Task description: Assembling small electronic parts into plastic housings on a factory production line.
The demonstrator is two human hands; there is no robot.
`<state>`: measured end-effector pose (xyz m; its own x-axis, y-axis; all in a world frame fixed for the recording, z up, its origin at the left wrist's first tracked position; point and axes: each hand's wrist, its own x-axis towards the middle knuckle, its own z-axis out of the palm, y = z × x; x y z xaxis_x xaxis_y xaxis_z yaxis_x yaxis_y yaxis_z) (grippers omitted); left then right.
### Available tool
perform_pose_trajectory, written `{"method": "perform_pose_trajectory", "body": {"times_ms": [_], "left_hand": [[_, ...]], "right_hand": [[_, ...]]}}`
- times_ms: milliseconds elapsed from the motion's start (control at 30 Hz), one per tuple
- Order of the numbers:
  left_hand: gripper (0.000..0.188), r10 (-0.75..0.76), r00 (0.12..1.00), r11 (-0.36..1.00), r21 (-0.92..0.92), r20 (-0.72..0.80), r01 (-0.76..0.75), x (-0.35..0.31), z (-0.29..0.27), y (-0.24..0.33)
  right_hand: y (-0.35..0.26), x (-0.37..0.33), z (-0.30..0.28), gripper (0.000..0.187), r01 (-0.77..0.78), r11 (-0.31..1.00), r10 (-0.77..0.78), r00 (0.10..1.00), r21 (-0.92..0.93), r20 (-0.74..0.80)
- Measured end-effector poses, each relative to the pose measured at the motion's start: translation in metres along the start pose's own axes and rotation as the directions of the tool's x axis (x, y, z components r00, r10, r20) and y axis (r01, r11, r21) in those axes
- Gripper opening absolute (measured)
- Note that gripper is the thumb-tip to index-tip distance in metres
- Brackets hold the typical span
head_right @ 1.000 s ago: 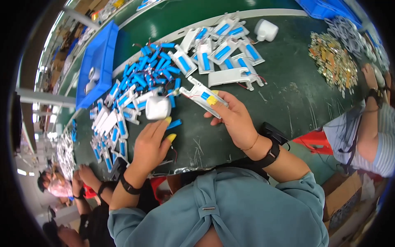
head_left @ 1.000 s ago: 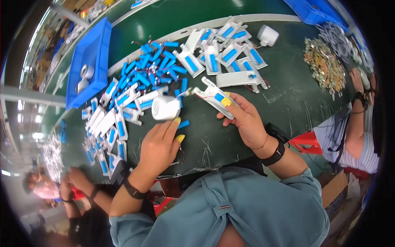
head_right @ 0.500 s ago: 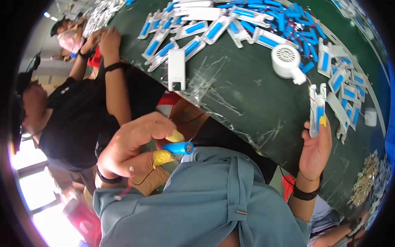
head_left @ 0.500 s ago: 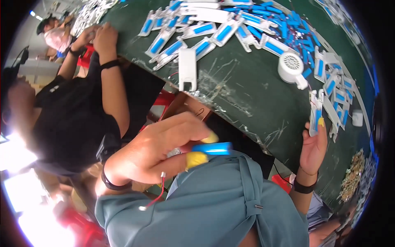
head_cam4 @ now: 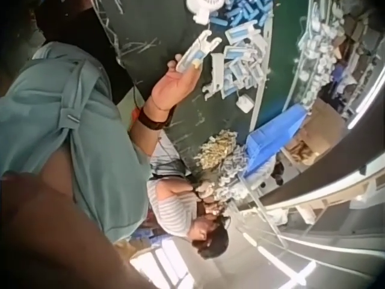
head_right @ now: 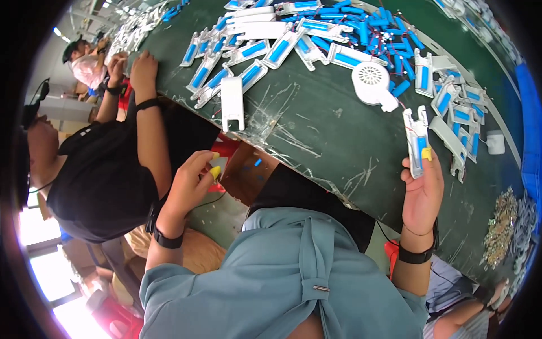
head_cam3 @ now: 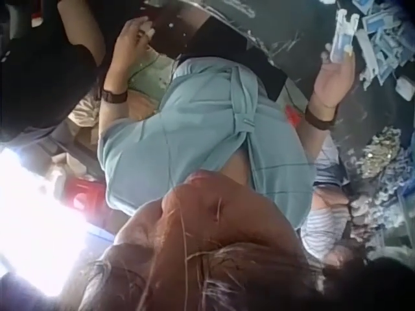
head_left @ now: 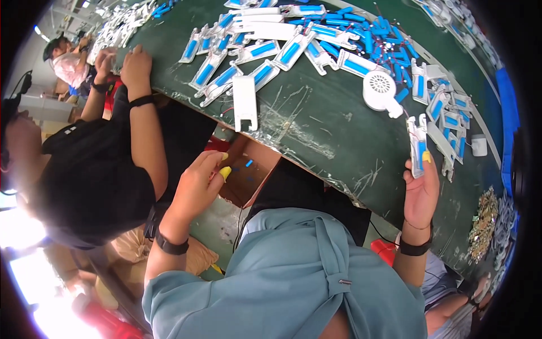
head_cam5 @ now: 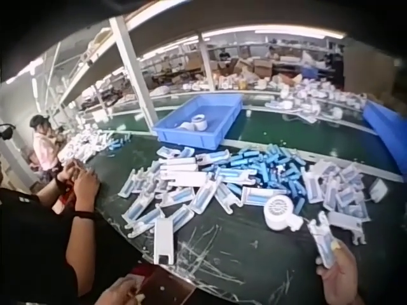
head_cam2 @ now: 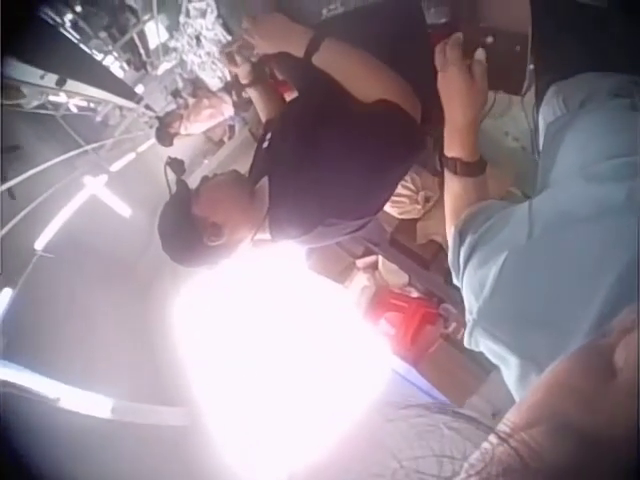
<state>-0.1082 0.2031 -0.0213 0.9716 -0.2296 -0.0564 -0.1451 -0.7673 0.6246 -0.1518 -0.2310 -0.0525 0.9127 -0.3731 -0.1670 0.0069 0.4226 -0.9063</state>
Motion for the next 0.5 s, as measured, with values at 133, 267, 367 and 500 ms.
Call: {"method": "perform_pose_trajectory", "body": {"times_ms": [133,267,367,500], "left_hand": [[0.024,0.224,0.972,0.970,-0.115,0.073,-0.215,0.026,-0.009,0.067],[0.028,0.513,0.849,0.823,-0.355,0.128,-0.443,0.054,0.010,0.127],[0.034,0.635,0.761,0.727,-0.433,0.131,-0.532,0.076,0.034,0.156],[0.045,0.772,0.627,0.631,-0.010,0.105,-0.775,0.123,0.067,0.184]], "right_hand": [[-0.002,-0.007,0.002,0.038,0.007,1.000,-0.007,0.999,-0.010,-0.037],[-0.002,-0.011,0.014,0.039,-0.016,0.997,0.010,0.997,-0.069,-0.077],[-0.004,-0.020,0.012,0.037,-0.018,0.997,0.013,0.998,-0.076,-0.066],[-0.010,-0.032,0.013,0.036,-0.004,0.996,-0.005,0.996,-0.088,-0.095]]}}
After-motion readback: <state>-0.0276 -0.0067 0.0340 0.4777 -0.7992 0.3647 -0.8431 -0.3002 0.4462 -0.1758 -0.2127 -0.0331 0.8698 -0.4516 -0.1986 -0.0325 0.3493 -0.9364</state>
